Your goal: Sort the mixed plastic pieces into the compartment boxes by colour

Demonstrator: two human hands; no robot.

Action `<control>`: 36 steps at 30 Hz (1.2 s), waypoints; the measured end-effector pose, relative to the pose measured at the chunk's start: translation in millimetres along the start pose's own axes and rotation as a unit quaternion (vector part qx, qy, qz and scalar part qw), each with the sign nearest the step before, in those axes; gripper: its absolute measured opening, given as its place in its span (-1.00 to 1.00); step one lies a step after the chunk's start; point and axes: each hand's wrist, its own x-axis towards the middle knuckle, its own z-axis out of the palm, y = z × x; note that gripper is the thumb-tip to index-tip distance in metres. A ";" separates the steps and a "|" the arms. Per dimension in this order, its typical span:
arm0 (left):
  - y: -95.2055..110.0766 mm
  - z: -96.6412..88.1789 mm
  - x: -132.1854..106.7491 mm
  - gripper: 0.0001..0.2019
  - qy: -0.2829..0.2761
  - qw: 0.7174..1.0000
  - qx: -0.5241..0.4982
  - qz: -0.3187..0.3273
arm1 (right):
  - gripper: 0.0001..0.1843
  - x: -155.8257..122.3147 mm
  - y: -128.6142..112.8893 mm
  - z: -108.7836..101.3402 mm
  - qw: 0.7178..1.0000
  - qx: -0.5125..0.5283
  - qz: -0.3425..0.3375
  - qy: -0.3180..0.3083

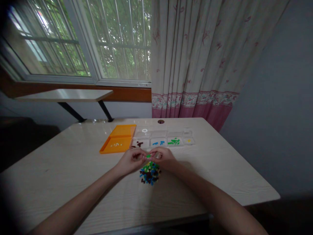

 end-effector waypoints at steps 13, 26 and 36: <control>1.5 -1.8 -0.6 -0.85 -0.008 0.999 0.036 0.024 | -0.77 0.0 -2.6 -2.6 0.991 -0.087 -0.102 0.012; -6.1 -8.1 -3.3 -0.65 -0.141 0.962 0.206 0.114 | -0.83 5.3 -18.8 -41.6 0.953 -0.129 -0.138 0.235; -4.7 -5.5 -3.9 -0.69 -0.154 0.950 0.248 0.112 | -0.83 3.6 -21.5 -37.6 0.954 -0.129 -0.155 0.221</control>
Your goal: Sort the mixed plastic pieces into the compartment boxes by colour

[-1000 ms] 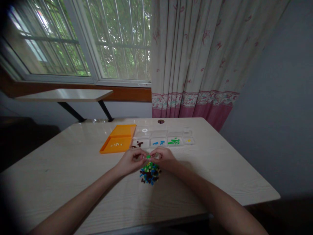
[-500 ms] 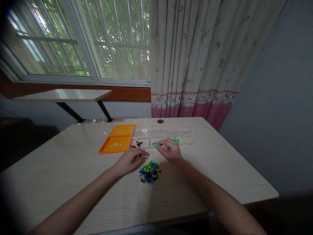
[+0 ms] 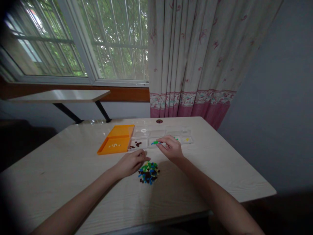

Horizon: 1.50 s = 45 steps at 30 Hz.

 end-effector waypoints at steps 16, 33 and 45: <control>-2.4 0.0 -0.1 -0.76 0.001 1.000 0.019 -0.002 | -0.77 17.8 41.0 -41.8 0.956 -0.216 -0.061 -0.190; -0.8 3.0 6.7 -0.80 0.112 0.963 -0.227 -0.089 | -0.77 13.6 72.5 -41.3 0.943 -0.245 0.046 -0.221; -3.5 18.6 11.3 -0.66 0.129 0.881 -0.436 -0.129 | -0.82 -27.2 0.1 29.3 0.977 -0.066 -0.045 -0.198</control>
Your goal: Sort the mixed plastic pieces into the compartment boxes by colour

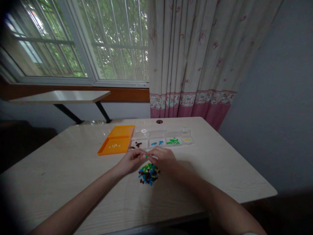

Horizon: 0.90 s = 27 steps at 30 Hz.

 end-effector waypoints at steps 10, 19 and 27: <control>-0.4 0.3 -0.1 -0.60 -0.015 0.999 -0.044 -0.026 | -0.87 -0.4 1.8 1.0 0.998 0.049 -0.028 0.037; 7.5 -3.1 -1.7 -0.69 0.001 0.996 0.092 0.011 | -0.87 1.9 4.4 -4.0 0.999 -0.001 -0.037 0.039; 18.0 -11.0 -12.9 -0.76 -0.113 0.895 0.421 0.099 | -0.84 10.9 17.2 -34.1 0.989 -0.032 0.003 0.146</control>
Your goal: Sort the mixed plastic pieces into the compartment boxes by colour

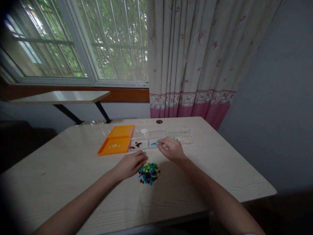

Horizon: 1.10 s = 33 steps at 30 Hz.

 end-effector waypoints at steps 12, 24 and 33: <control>-2.8 0.9 -1.5 -0.71 -0.011 0.998 0.022 0.059 | -0.87 5.5 -0.8 -11.4 0.994 0.037 0.036 0.093; 0.3 -0.1 -0.2 -0.77 -0.020 0.997 0.045 0.056 | -0.86 3.3 2.4 -10.1 0.997 0.006 -0.010 0.078; 0.9 -3.0 -1.3 -0.77 -0.014 0.998 0.027 0.061 | -0.82 2.6 6.0 -10.0 0.999 0.004 0.009 0.042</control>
